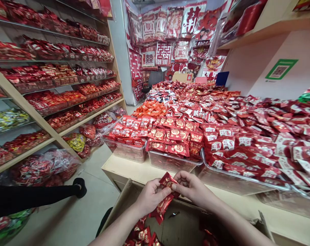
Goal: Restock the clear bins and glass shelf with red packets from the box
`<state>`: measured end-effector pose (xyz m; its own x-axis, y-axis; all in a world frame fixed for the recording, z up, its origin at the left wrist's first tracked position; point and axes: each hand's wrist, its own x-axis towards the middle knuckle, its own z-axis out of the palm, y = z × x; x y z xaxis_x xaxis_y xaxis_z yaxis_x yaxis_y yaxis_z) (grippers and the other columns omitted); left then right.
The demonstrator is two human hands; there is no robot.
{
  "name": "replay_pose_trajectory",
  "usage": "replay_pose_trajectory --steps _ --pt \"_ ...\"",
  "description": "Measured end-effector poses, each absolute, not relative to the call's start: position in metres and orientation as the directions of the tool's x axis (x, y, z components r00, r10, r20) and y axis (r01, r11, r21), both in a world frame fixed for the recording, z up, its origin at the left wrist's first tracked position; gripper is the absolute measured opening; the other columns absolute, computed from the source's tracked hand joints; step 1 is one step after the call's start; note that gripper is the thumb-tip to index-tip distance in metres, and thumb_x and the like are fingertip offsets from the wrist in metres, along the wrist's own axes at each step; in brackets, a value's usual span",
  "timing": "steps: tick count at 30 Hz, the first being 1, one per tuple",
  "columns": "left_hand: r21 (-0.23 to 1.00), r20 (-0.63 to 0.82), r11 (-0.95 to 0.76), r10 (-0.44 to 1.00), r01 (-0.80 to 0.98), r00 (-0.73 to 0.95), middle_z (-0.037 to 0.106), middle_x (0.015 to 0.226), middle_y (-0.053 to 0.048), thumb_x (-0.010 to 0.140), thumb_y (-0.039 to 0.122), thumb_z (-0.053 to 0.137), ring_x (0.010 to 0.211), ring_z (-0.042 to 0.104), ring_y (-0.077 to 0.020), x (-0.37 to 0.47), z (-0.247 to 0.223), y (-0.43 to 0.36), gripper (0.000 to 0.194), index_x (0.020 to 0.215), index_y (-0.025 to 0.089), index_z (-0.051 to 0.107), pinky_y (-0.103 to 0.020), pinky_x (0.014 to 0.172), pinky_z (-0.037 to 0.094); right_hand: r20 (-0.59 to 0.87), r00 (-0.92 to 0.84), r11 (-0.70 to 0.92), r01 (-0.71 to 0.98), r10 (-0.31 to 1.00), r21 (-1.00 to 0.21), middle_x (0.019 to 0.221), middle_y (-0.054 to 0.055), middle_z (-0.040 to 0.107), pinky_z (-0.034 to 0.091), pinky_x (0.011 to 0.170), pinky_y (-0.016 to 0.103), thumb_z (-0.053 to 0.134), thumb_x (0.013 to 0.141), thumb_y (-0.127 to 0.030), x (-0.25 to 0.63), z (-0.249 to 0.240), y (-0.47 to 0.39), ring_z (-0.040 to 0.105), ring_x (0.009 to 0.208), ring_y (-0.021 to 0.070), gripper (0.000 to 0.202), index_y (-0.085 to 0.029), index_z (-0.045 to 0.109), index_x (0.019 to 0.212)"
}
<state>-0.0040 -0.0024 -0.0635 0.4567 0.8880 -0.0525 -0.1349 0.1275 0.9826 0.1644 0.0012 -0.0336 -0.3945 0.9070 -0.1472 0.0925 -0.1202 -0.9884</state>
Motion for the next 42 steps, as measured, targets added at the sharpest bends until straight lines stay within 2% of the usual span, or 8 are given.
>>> replay_pose_trajectory --steps 6,19,34,42 --pt "0.983 -0.069 0.138 0.887 -0.119 0.457 0.063 0.082 -0.005 0.074 0.030 0.057 0.072 0.055 -0.0131 -0.0033 -0.0648 -0.0027 0.027 0.093 0.010 0.059 -0.023 0.067 0.042 -0.141 -0.396 -0.105 0.110 0.907 -0.988 0.065 -0.002 0.051 0.039 0.053 0.023 0.061 0.070 -0.039 0.1645 -0.0335 0.0015 0.048 0.057 0.0100 0.025 -0.017 0.050 0.073" --pt "0.983 -0.050 0.128 0.880 -0.132 0.473 0.063 0.087 -0.006 0.074 0.028 0.057 0.081 0.055 -0.0152 -0.0044 -0.0664 -0.0026 0.027 0.094 0.011 0.059 -0.026 0.074 0.042 -0.139 -0.404 -0.090 0.138 0.904 -0.986 0.064 -0.003 0.050 0.036 0.051 0.022 0.059 0.072 -0.038 0.1654 -0.0381 0.0018 0.045 0.056 0.0092 0.024 -0.017 0.049 0.074" --pt "0.988 -0.038 0.100 0.896 -0.118 0.442 0.065 0.088 -0.006 0.074 0.031 0.056 0.078 0.057 -0.0158 -0.0042 -0.0669 -0.0023 0.030 0.096 0.010 0.060 -0.025 0.072 0.043 -0.128 -0.410 -0.095 0.099 0.903 -0.991 0.065 -0.003 0.051 0.036 0.052 0.021 0.059 0.072 -0.039 0.1642 -0.0359 0.0016 0.046 0.057 0.0093 0.025 -0.017 0.049 0.074" --pt "0.998 -0.010 0.037 0.905 -0.055 0.426 0.065 0.086 -0.007 0.075 0.033 0.055 0.077 0.056 -0.0164 -0.0040 -0.0661 -0.0029 0.031 0.094 0.009 0.062 -0.025 0.071 0.043 -0.139 -0.410 -0.100 0.113 0.901 -0.988 0.066 -0.002 0.051 0.036 0.052 0.021 0.060 0.070 -0.040 0.1640 -0.0351 0.0027 0.046 0.058 0.0090 0.027 -0.017 0.049 0.074"
